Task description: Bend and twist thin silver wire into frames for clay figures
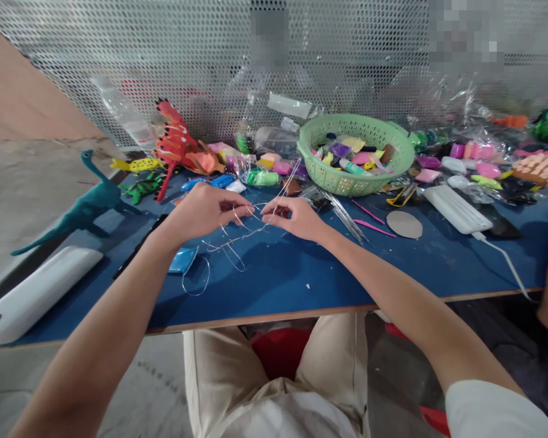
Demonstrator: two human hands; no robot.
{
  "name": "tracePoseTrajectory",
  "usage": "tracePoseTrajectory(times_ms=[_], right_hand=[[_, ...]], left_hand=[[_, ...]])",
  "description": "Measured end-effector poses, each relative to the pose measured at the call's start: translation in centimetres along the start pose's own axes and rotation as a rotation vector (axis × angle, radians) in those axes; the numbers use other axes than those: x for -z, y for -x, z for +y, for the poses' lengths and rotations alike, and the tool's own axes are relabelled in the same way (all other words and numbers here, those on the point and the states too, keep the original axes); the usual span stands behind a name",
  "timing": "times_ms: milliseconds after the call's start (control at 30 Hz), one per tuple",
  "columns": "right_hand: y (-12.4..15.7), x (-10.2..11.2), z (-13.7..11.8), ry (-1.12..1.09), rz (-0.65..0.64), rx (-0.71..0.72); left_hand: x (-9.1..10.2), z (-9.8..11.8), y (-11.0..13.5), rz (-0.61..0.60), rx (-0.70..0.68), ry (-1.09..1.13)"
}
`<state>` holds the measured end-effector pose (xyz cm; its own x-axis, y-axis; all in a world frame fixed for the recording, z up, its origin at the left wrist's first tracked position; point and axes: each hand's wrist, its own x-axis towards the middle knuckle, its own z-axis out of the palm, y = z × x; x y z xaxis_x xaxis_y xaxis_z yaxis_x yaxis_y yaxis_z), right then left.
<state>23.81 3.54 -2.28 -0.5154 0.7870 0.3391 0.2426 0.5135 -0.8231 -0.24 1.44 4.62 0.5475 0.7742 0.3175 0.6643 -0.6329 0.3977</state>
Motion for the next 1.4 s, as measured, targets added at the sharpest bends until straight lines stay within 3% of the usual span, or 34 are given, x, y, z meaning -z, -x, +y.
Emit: tracePoseTrajectory(times_ms=[100,267,600,1400], right_hand=[[0.1,-0.4,-0.7,-0.095,0.126,-0.029],[0.2,-1.2,-1.6,-0.218,0.216,-0.032],[0.6,-1.4,-2.9,-0.123,0.320,-0.020],[0.2,-1.6,-1.7,-0.289,0.274,-0.095]], left_hand=[[0.1,0.6,0.3,0.044,0.004,-0.006],[-0.4,1.5,0.3,0.078,-0.063,-0.104],[-1.2,1.9,0.7,0.152,-0.138,-0.206],[-2.0,1.6,0.6,0.167,-0.086,-0.143]])
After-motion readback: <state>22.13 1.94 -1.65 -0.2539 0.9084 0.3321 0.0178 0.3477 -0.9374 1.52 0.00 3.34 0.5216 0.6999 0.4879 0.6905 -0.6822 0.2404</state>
